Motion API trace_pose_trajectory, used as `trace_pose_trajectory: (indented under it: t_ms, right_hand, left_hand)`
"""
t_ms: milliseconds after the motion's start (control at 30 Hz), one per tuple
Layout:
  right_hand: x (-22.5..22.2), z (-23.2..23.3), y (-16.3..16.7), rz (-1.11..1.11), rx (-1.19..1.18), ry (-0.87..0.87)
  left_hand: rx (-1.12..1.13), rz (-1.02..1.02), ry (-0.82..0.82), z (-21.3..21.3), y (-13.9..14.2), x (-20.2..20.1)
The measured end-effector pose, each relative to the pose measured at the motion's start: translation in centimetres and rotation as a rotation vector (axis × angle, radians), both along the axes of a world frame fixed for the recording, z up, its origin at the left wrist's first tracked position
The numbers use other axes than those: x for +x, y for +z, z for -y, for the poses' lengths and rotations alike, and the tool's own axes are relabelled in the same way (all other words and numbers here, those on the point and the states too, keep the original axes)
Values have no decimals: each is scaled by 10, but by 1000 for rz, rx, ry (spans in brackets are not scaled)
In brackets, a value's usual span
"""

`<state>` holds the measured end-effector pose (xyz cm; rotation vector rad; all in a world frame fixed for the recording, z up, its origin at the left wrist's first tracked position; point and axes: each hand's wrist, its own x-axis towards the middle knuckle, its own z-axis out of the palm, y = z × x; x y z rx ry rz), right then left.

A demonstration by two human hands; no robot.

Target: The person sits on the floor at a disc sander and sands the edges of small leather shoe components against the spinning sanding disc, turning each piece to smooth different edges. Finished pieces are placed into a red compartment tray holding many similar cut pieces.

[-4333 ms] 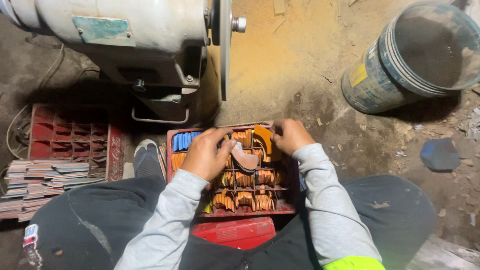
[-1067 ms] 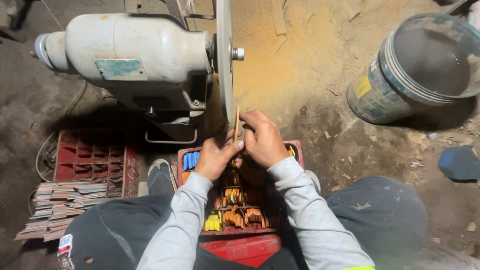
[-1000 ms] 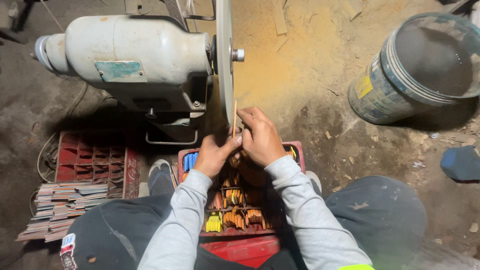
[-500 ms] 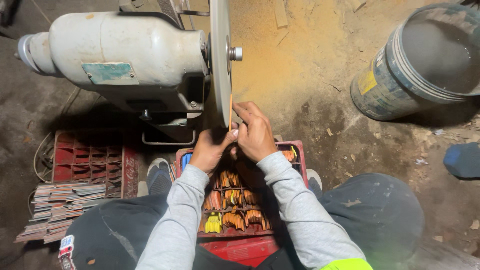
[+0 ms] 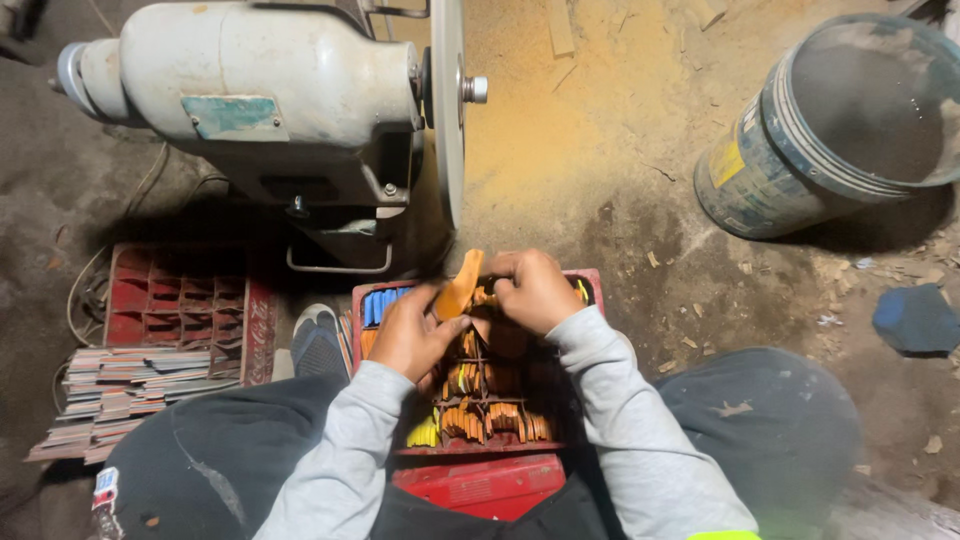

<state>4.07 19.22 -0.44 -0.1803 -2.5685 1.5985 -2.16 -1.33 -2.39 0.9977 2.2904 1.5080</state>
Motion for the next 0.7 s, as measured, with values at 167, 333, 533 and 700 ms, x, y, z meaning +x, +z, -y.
trace_pose_trajectory:
  t_ms: [167, 333, 533, 700]
  right_hand:
    - [1, -3, 7, 69, 58, -41]
    - [-7, 12, 22, -169, 143, -249]
    - [-34, 13, 31, -308, 263, -198]
    - [-41, 11, 25, -282, 188, -201]
  left_hand:
    - [-295, 56, 148, -5, 4, -2]
    - [-96, 472, 93, -21, -2, -11]
    - [250, 766, -22, -36, -1, -37]
    - [268, 859, -48, -34, 2, -41]
